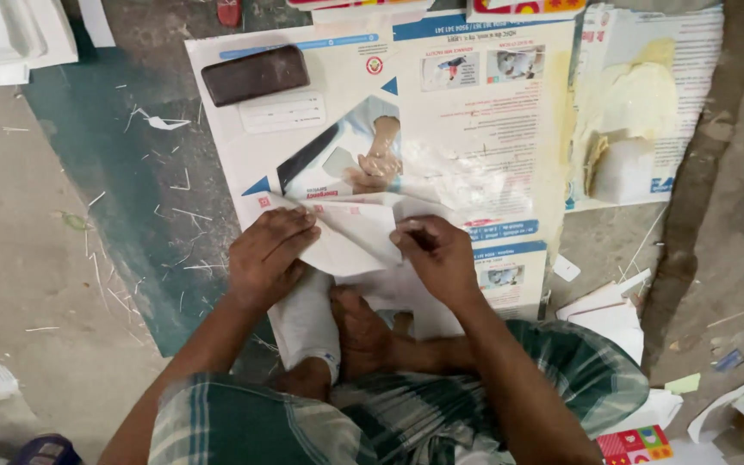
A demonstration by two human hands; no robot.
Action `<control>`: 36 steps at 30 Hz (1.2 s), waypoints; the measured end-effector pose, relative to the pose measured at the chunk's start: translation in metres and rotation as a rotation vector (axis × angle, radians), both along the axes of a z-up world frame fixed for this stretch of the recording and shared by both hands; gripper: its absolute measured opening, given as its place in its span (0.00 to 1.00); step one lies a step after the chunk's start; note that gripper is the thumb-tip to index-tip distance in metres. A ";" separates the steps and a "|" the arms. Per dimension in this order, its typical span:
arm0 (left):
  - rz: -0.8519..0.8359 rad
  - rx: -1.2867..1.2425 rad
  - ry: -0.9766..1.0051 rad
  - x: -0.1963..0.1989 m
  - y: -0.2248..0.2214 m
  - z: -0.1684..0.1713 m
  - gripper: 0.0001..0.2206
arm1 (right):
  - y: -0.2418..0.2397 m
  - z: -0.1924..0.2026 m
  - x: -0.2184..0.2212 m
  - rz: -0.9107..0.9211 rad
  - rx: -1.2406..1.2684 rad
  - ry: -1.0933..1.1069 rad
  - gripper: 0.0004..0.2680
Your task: The recorder is applying glue and folding paper materials to assemble envelopes or packaging.
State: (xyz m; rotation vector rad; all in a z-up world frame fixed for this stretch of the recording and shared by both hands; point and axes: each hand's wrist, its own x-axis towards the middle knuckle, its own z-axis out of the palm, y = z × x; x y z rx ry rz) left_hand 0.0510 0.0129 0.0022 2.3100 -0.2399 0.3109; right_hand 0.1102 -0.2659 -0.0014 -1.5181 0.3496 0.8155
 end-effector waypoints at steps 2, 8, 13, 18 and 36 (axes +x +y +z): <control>-0.023 -0.012 0.040 0.001 0.000 -0.008 0.19 | 0.012 0.015 0.016 0.265 -0.304 -0.211 0.12; -0.041 -0.020 0.126 -0.001 -0.011 -0.030 0.24 | 0.010 0.007 0.030 0.416 -0.285 -0.637 0.20; -0.084 0.013 0.136 0.010 -0.013 -0.038 0.23 | 0.002 -0.029 0.011 0.443 -0.391 -1.024 0.15; -0.051 0.057 0.131 0.016 -0.014 -0.032 0.21 | 0.001 -0.033 0.013 0.465 -0.409 -1.136 0.15; -0.050 -0.003 -0.073 0.024 -0.006 0.003 0.14 | 0.024 0.023 0.039 0.339 -0.361 -0.393 0.19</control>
